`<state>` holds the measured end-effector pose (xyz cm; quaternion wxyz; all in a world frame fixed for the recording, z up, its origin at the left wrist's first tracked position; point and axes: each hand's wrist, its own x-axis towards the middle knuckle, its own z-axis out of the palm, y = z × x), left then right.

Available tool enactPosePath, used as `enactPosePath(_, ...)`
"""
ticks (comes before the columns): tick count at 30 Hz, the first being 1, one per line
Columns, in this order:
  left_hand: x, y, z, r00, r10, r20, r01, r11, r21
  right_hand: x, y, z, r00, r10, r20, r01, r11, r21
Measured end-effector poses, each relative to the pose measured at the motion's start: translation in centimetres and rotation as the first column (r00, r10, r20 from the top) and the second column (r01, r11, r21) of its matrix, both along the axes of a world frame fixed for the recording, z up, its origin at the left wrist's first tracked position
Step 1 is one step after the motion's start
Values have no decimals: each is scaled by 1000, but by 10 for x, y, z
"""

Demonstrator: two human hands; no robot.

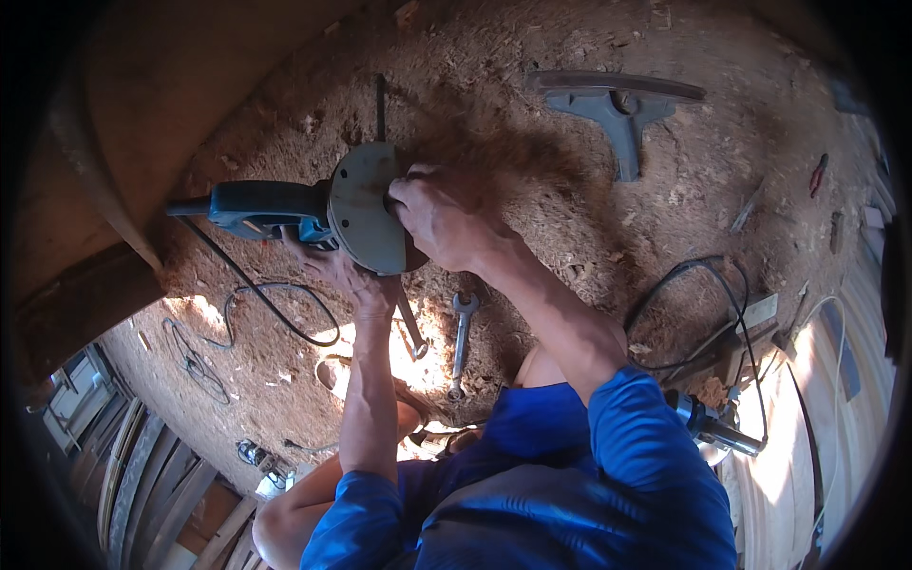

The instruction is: The person uses a wrench to loosen and remove parts from a wood router, handling the metal plates and a small screw by hand.

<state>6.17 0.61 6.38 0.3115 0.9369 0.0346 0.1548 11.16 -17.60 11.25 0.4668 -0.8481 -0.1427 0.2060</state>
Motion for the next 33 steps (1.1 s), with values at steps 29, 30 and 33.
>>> enactPosePath(29, 0, 1, -10, 991, -9, 131, 44, 963, -266, -4, -7, -12, 307, 933, 186, -166, 245, -955)
enactPosePath(30, 0, 2, -11, 991, -10, 131, 44, 964, -264, -4, -2, -17, 346, 918, 196, -187, 272, -944)
enactPosePath(33, 0, -2, -12, 991, -10, 131, 45, 961, -272, -11, 8, -37, 464, 862, 204, -240, 344, -908)
